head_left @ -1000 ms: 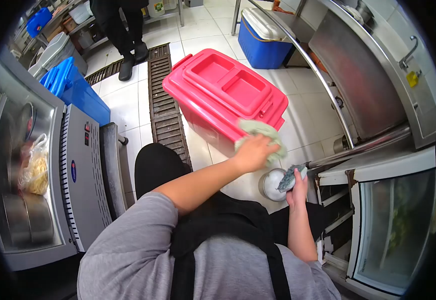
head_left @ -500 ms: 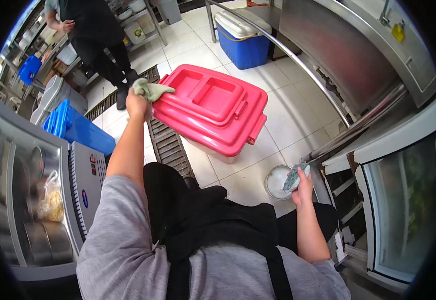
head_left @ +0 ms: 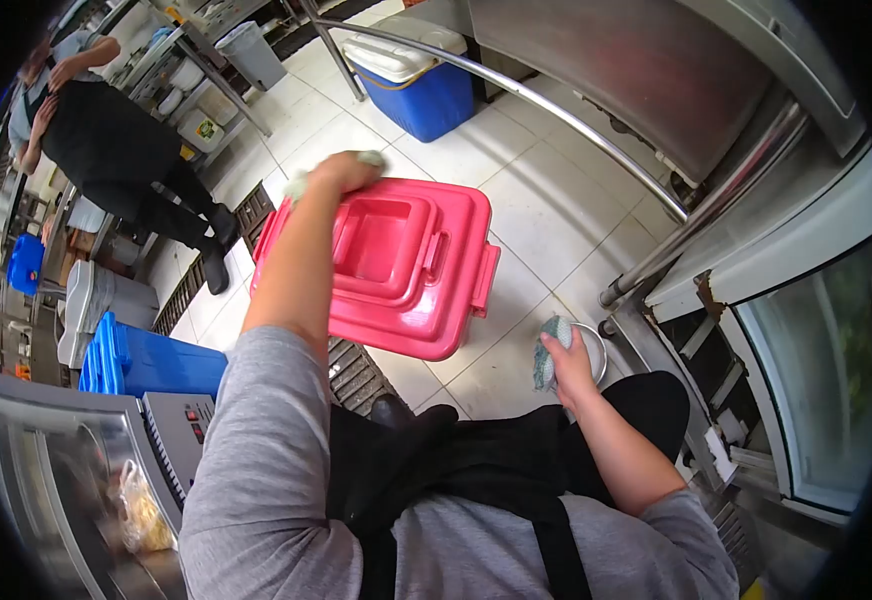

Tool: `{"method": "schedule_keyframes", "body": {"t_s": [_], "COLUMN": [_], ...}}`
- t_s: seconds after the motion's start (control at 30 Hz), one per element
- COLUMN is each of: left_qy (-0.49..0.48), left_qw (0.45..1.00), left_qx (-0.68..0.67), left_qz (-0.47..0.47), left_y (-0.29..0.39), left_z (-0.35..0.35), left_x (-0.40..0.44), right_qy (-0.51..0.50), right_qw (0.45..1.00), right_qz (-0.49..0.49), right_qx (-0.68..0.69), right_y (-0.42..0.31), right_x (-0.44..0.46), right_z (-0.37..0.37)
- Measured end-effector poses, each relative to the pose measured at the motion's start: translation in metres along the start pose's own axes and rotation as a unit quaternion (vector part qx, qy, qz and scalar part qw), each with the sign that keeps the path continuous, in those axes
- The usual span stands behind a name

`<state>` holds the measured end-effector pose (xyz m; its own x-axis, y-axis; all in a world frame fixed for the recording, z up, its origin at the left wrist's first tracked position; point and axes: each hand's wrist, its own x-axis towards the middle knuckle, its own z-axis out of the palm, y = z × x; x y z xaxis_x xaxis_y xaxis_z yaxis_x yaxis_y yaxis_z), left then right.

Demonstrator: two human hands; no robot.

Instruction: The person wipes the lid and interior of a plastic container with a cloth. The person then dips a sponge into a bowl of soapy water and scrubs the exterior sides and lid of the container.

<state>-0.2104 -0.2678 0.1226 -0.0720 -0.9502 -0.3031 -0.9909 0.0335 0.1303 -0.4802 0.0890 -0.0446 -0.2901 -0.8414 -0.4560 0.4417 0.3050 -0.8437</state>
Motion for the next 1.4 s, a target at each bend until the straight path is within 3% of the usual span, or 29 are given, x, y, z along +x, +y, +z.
{"method": "schedule_keyframes", "body": {"t_s": [0.1,0.2,0.33,0.37,0.4,0.43,0.47,0.5,0.53,0.57,0.6,0.63,0.67,0.77,0.8,0.83,0.93,1.07,1.17,1.23,1.3,1.37,1.4], "left_qy": [-0.108,-0.054,0.035,-0.001,0.025,0.086,0.101,0.049,0.029,0.006,-0.106,-0.038,-0.012,-0.054,0.047,0.086,0.205,0.200,0.225,0.232,0.162,0.219,0.240], "left_qw": [0.972,0.923,0.910,0.934,0.948,0.958,0.964,0.911,0.963,0.981,0.977,0.992,0.982,0.961,0.931,0.914,0.852,0.893,0.913,0.943,0.985,0.964,0.936], "left_qx": [-0.037,0.064,0.040,-0.046,-0.043,0.062,0.082,0.053,-0.057,-0.162,-0.173,0.004,0.044,0.063,0.173,0.212,0.251,0.160,0.125,0.122,0.060,-0.134,-0.232], "left_qz": [0.204,0.375,0.411,0.356,0.315,0.265,0.231,0.405,0.263,0.108,0.059,0.119,0.184,0.263,0.318,0.335,0.412,0.371,0.316,0.206,-0.010,-0.074,-0.108], "left_y": [0.084,0.151,0.112,0.095,0.072,0.049,0.004,-0.020,-0.014,-0.010,-0.001,0.018,0.056,0.130,0.133,0.129,0.097,0.046,-0.022,-0.073,-0.132,-0.207,-0.203], "left_z": [0.033,0.072,0.068,0.055,0.047,0.027,0.026,0.006,0.000,0.000,0.007,0.026,0.038,0.052,0.071,0.083,0.116,0.134,0.138,0.143,0.137,0.139,0.122], "left_x": [-0.012,-0.068,-0.043,-0.028,-0.006,-0.008,0.021,0.012,0.005,0.000,0.020,0.029,0.004,-0.059,-0.080,-0.101,-0.161,-0.258,-0.284,-0.293,-0.288,-0.275,-0.276], "right_qy": [-0.005,-0.005,0.002,0.002,0.003,0.009,0.014,0.019,0.022,0.026,0.023,0.018,0.019,0.020,0.019,0.016,0.005,0.001,0.000,-0.005,-0.010,-0.022,-0.018], "right_qw": [1.000,1.000,0.999,0.999,0.999,0.999,0.998,0.998,0.998,0.998,0.998,0.998,0.998,0.999,0.999,1.000,1.000,0.999,0.999,0.999,0.999,0.999,0.999], "right_qz": [0.011,0.027,0.030,0.033,0.037,0.041,0.046,0.050,0.042,0.046,0.050,0.053,0.049,0.027,0.030,0.023,0.019,0.012,0.006,0.018,0.015,0.008,0.013], "right_qx": [-0.013,0.004,0.010,0.018,0.026,0.030,0.035,0.041,0.029,0.031,0.026,0.020,0.018,-0.027,-0.027,-0.012,0.021,0.040,0.039,0.038,0.038,0.039,0.043], "right_y": [0.000,0.002,0.002,-0.003,-0.006,-0.006,-0.008,-0.008,-0.006,-0.006,-0.006,-0.006,-0.001,0.004,0.002,-0.001,-0.004,-0.005,-0.006,-0.013,-0.015,-0.017,-0.018], "right_x": [0.007,0.017,0.021,0.016,0.012,0.012,0.013,0.013,0.014,0.014,0.014,0.014,0.017,0.026,0.025,0.025,0.024,0.020,0.013,0.008,0.002,-0.001,-0.003], "right_z": [0.019,0.027,0.022,0.019,0.016,0.012,0.007,0.002,-0.001,-0.002,-0.001,0.000,0.002,0.008,0.008,0.008,0.006,0.002,0.001,0.004,0.005,0.011,0.012]}}
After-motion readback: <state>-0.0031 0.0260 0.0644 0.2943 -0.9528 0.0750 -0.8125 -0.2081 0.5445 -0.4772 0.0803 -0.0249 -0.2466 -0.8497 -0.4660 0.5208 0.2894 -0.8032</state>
